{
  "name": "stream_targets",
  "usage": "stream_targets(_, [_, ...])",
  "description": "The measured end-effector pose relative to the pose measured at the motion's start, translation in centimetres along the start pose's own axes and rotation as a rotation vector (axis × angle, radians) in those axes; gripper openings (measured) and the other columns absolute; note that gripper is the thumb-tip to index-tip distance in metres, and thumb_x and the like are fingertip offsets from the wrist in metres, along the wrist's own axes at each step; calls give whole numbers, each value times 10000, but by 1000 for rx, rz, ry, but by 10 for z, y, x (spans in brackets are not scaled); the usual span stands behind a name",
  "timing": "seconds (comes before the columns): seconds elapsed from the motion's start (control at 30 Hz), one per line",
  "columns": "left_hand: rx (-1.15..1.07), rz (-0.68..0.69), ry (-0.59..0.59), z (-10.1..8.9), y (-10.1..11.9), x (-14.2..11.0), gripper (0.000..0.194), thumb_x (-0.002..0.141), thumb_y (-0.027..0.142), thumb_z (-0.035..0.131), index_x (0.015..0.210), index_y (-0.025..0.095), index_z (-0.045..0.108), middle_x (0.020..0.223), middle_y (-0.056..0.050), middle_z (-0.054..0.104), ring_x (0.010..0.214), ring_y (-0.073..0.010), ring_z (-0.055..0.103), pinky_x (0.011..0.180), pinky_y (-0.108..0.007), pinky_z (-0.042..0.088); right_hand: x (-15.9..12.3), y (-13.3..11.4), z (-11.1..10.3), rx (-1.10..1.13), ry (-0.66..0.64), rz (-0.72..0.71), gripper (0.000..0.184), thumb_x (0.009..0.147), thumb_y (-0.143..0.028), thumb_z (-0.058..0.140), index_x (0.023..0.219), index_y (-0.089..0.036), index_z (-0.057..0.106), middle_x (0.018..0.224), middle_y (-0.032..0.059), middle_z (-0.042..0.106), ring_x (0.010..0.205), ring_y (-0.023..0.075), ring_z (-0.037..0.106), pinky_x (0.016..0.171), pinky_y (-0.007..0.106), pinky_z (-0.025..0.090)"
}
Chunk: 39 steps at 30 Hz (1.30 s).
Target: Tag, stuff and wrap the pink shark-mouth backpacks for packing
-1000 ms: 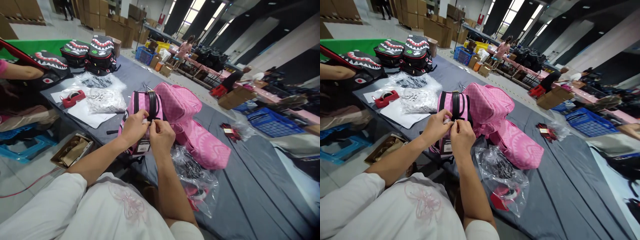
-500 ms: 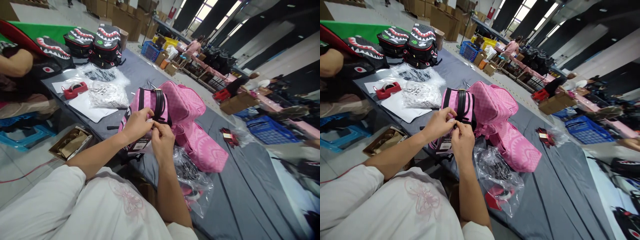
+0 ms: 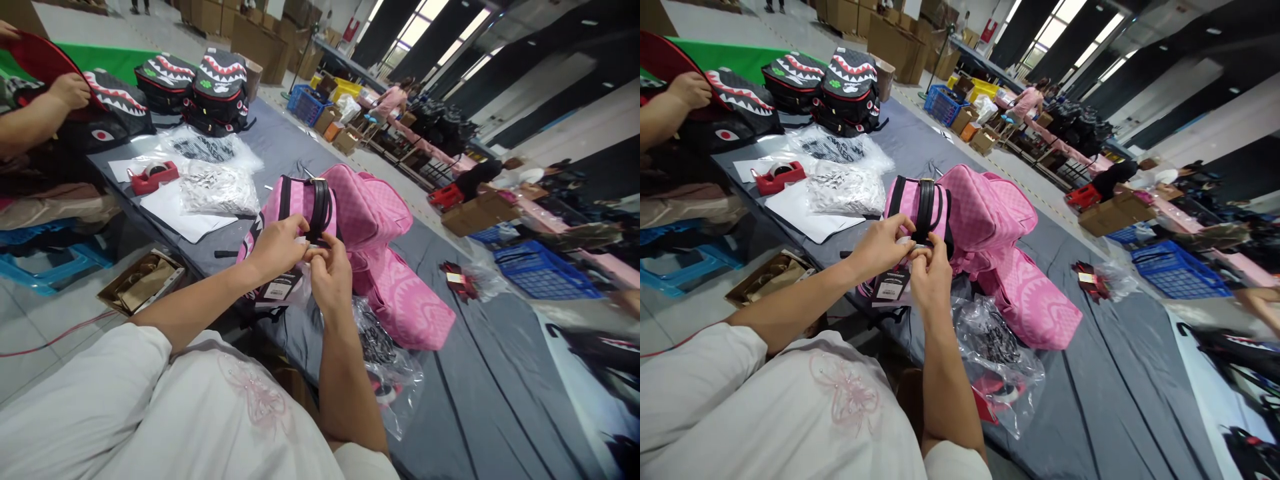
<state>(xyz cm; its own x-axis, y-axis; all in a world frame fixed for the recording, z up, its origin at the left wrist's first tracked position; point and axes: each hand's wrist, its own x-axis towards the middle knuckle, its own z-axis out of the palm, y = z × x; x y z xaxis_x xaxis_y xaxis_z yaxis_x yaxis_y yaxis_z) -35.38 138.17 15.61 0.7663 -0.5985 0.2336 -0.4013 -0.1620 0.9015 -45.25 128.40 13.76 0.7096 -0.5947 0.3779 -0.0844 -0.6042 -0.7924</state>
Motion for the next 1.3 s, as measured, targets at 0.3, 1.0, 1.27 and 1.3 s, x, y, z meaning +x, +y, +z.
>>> stream_targets(0.3, [96, 46, 49, 3, 0, -1, 211, 789, 149, 673, 993, 202, 664, 825, -19, 692, 776, -191, 646, 733, -296, 474, -1, -3, 2, 24, 16, -16, 485, 753, -197, 447, 1229, -151, 527, 810, 36, 714, 789, 203, 689, 774, 350, 543])
stream_targets(1.0, [182, 63, 103, 3, -2, 0, 191, 833, 107, 602, 987, 217, 630, 862, -23, 694, 799, -188, 647, 773, -295, 463, 31, 31, -45, -682, -247, -992, 370, 936, -165, 513, 1269, -277, 629, 1247, 73, 671, 1195, 229, 542, 1015, 446, 388])
stream_targets(1.27, [142, 33, 121, 1, -4, 0, 210, 833, 106, 592, 1012, 211, 622, 851, -17, 686, 794, -180, 643, 759, -280, 456, 61, 25, -47, -679, -427, -1072, 294, 973, -204, 486, 1206, -279, 649, 1155, 77, 676, 1090, 218, 570, 988, 450, 420])
stream_targets(1.3, [132, 17, 126, 1, -3, -1, 220, 829, 104, 593, 1020, 210, 621, 863, -16, 686, 803, -177, 644, 762, -276, 457, 64, 26, -46, -656, -439, -1077, 293, 973, -211, 488, 1209, -281, 647, 1152, 78, 671, 1081, 220, 568, 982, 453, 425])
